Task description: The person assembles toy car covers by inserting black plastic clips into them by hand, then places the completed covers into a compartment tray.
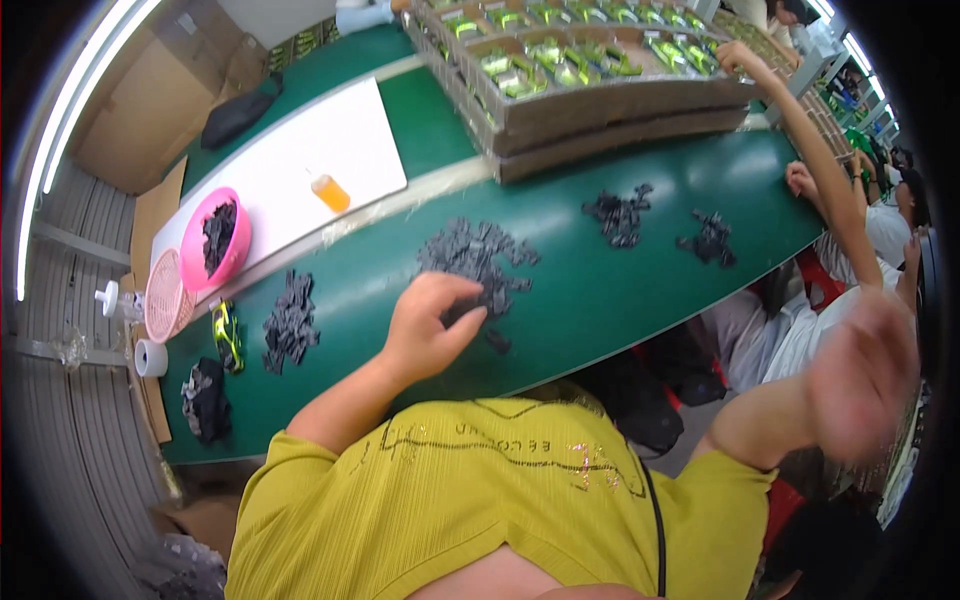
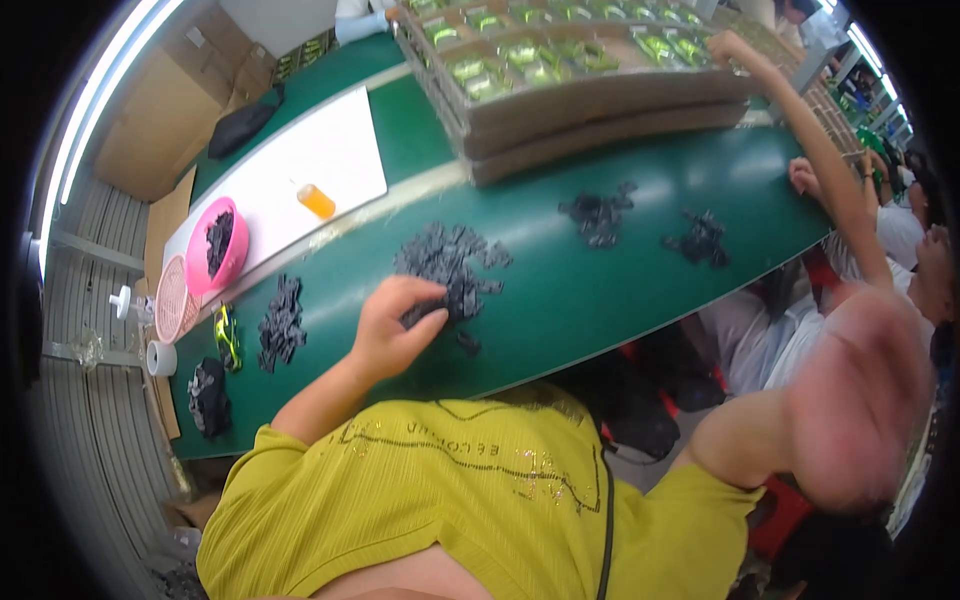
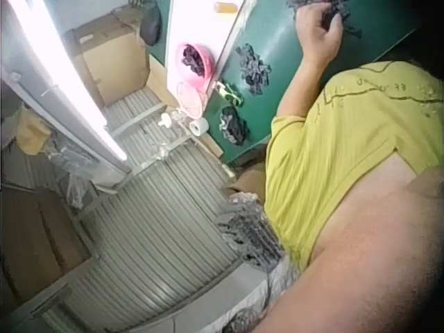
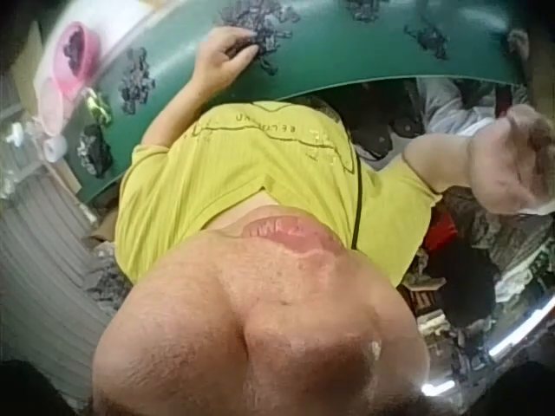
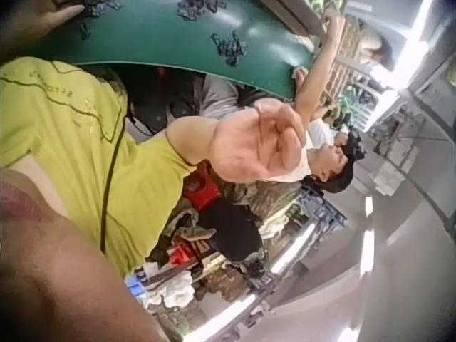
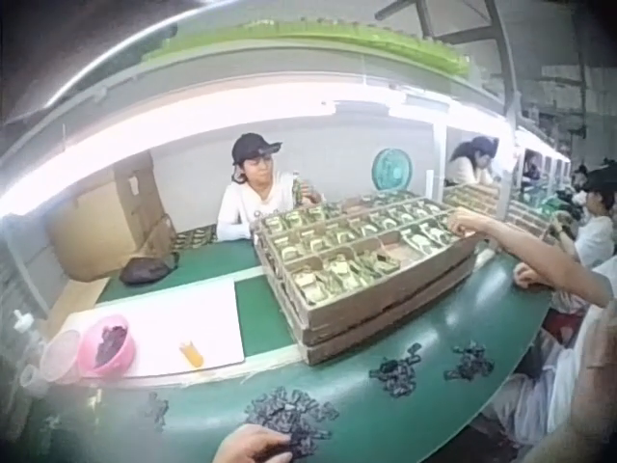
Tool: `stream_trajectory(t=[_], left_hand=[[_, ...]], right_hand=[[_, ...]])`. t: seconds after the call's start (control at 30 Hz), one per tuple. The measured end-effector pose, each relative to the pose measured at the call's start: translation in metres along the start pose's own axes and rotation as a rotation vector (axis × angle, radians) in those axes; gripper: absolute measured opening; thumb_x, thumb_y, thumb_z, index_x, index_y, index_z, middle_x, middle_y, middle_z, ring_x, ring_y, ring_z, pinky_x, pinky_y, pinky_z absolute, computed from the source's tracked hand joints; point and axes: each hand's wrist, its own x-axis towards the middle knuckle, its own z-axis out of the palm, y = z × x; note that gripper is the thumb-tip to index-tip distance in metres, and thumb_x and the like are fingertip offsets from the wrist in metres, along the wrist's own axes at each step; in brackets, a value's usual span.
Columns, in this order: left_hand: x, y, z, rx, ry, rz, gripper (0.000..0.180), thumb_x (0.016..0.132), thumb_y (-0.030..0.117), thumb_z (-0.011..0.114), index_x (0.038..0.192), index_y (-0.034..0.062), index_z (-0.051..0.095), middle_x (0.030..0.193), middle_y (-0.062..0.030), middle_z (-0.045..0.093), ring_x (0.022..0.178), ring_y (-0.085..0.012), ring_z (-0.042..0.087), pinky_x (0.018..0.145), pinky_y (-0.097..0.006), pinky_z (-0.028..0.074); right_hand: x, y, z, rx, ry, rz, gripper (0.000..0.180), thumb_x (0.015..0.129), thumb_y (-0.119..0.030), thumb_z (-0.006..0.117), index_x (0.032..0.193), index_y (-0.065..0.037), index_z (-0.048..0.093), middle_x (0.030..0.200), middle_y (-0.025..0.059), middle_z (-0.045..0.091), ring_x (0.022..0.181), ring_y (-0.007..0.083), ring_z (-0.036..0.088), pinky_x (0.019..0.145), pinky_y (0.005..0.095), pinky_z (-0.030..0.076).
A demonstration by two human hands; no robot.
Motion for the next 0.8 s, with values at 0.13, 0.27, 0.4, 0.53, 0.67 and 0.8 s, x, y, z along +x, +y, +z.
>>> stream_trajectory(t=[0.13,0.27,0.4,0.53,0.67,0.8], left_hand=[[0.010,0.005,0.005,-0.023,0.018,-0.001,0.019,0.076,0.010,0.073,0.092,0.0027,0.068,0.092,-0.0114,0.068,0.087,-0.0293,0.063,0.077,-0.037,0.050],[0.023,0.005,0.025,-0.067,0.054,0.110,0.015,0.075,0.005,0.072,0.090,0.0025,0.067,0.088,-0.0116,0.067,0.081,-0.0292,0.062,0.072,-0.036,0.050],[0.022,0.003,0.034,-0.029,0.101,0.228,0.015,0.073,0.000,0.071,0.087,0.0029,0.067,0.087,-0.0106,0.067,0.080,-0.0278,0.063,0.070,-0.036,0.051],[0.020,-0.001,0.027,-0.003,0.145,0.289,0.016,0.071,-0.003,0.070,0.085,0.0029,0.067,0.086,-0.0093,0.067,0.078,-0.0262,0.064,0.068,-0.035,0.052],[0.019,-0.006,0.025,-0.025,0.163,0.297,0.016,0.070,-0.003,0.070,0.085,0.0028,0.067,0.085,-0.0090,0.067,0.077,-0.0259,0.064,0.068,-0.034,0.052],[0.021,-0.011,0.021,-0.038,0.173,0.291,0.017,0.070,-0.003,0.070,0.085,0.0028,0.067,0.085,-0.0090,0.067,0.077,-0.0260,0.064,0.067,-0.034,0.052]], right_hand=[[-0.029,0.046,0.091,0.391,0.084,0.964,0.011,0.092,-0.007,0.062,0.098,0.001,0.067,0.090,0.0045,0.068,0.079,0.0070,0.060,0.071,0.0190,0.047],[-0.035,0.117,0.143,0.134,-0.129,0.934,0.015,0.090,-0.014,0.067,0.095,0.000,0.068,0.078,-0.0013,0.064,0.071,0.0046,0.055,0.064,0.0201,0.044],[-0.025,0.173,0.176,0.069,-0.137,0.934,0.019,0.087,-0.019,0.068,0.092,-0.001,0.069,0.079,0.0028,0.065,0.073,0.0107,0.058,0.068,0.0261,0.047],[-0.011,0.211,0.200,-0.311,-0.081,0.532,0.021,0.084,-0.023,0.067,0.093,-0.004,0.071,0.086,0.0115,0.070,0.081,0.0283,0.065,0.078,0.0382,0.050],[-0.003,0.232,0.219,-0.368,-0.228,0.557,0.020,0.083,-0.023,0.065,0.079,-0.004,0.072,0.084,0.0148,0.069,0.085,0.0360,0.063,0.081,0.0420,0.049],[0.022,0.232,0.231,-0.497,-0.477,0.707,0.029,0.083,-0.032,0.061,0.080,-0.006,0.075,0.087,0.0167,0.070,0.081,0.0398,0.065,0.075,0.0472,0.051]])
